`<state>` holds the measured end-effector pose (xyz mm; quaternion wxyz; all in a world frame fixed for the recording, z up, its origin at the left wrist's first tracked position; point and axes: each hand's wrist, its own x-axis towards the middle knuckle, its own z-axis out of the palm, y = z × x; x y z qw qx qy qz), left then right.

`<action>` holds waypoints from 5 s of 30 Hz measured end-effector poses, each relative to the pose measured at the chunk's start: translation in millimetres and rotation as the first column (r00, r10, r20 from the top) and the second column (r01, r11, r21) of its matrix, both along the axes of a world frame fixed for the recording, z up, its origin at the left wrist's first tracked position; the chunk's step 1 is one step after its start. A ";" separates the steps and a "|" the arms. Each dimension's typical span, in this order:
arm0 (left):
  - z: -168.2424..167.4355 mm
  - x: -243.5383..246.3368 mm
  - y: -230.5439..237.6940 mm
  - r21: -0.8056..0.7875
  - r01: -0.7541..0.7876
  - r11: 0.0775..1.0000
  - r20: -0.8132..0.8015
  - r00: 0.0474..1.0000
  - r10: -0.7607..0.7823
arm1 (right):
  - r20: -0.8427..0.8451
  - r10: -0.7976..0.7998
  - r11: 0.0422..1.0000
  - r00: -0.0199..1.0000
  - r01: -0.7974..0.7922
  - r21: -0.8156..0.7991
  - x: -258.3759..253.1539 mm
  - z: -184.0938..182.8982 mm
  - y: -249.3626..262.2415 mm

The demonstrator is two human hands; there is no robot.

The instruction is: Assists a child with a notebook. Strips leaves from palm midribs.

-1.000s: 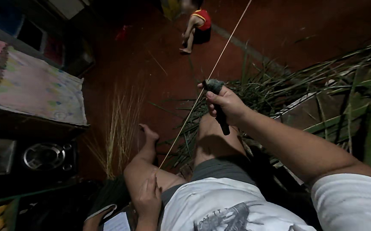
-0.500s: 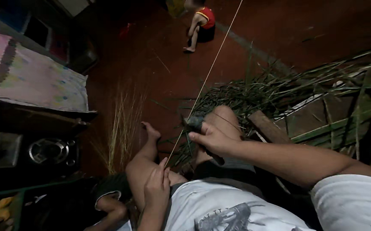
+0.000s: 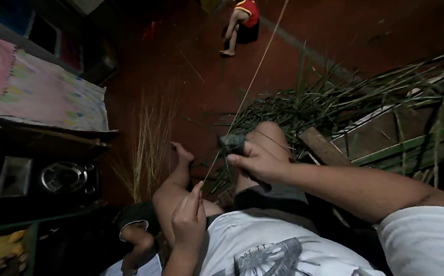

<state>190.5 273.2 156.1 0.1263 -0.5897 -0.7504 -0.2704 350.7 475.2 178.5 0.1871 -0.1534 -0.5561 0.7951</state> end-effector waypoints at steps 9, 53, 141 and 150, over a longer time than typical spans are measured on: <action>-3.8 -1.7 -6.5 0.029 -0.018 0.999 -0.019 1.000 0.019 | 0.069 -0.043 0.995 0.997 0.048 -0.083 -0.6 5.3 3.7; -46.1 -20.6 -49.2 -0.013 -0.120 0.993 -0.072 0.990 0.119 | 0.122 0.246 0.954 0.962 -0.263 0.147 -15.9 -33.4 -24.1; 14.5 -13.9 7.1 -0.125 0.303 0.945 0.992 0.019 0.125 | 0.143 0.086 0.988 0.986 -0.067 -0.136 -8.8 -14.7 16.8; 8.4 -4.4 5.9 -0.284 0.127 0.950 0.872 0.446 0.201 | 0.159 0.014 0.982 0.987 0.016 -0.186 -8.8 -15.4 20.3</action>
